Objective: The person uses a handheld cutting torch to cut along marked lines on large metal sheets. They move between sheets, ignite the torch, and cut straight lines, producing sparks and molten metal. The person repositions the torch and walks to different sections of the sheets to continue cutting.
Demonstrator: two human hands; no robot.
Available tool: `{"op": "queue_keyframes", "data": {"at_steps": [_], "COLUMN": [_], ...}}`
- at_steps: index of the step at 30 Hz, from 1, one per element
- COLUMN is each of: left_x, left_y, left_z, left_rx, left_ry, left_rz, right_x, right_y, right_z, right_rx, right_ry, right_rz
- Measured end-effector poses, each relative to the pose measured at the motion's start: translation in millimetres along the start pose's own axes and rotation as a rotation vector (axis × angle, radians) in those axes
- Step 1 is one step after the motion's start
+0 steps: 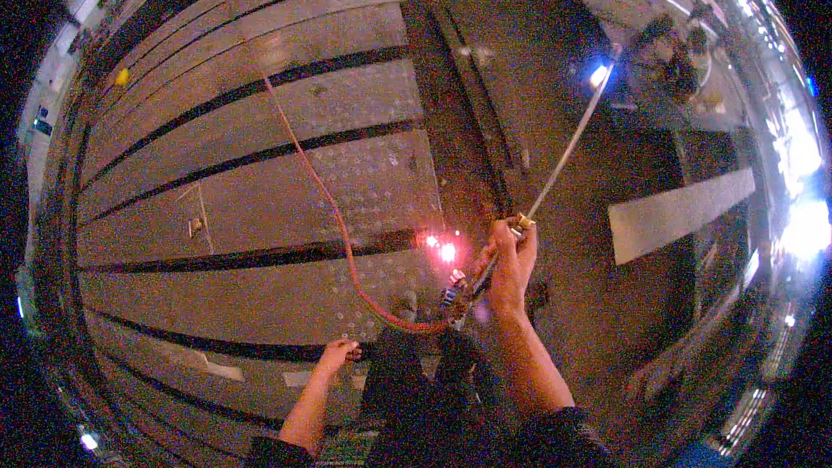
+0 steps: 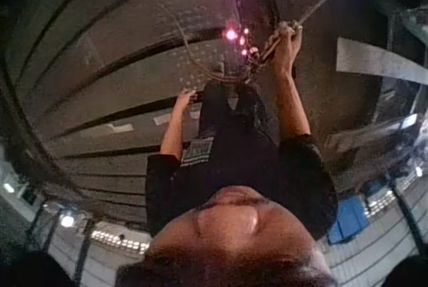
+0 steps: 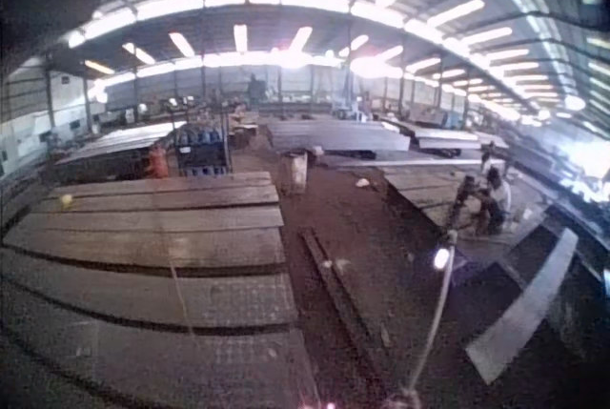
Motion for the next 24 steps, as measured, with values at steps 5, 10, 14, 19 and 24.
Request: {"op": "queue_keyframes", "data": {"at_steps": [5,10,14,19,24], "left_x": [12.1,-105.5,-190.1,-195.7,-217.1], "left_y": [-18.6,-32.1,-49.8,-26.0,-88.4], "left_z": [-1.9,9.9,-19.3,-97.0,-118.8], "left_rx": [0.098,0.289,0.206,0.336,0.334], "left_ry": [-0.629,-1.234,-1.717,-1.587,-1.593], "left_rz": [-0.051,0.077,0.236,0.461,0.409], "right_x": [63.6,103.0,134.6,131.3,121.4], "right_y": [-48.7,-92.2,-108.3,-113.5,-106.2], "right_z": [61.0,108.8,94.4,102.4,69.6], "right_rx": [0.1,0.203,0.194,0.26,0.036], "right_ry": [0.289,0.398,0.317,0.245,0.338], "right_rz": [0.071,0.036,-0.089,-0.13,-0.058]}}
Point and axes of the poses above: each hand's wrist, its own y-axis towards the middle knuckle, its own z-axis out of the palm, x = y × z, the point moved 7 cm from there along y, towards the middle knuckle, and after that the axes turned 9 degrees about y, right-handed, at the moved point
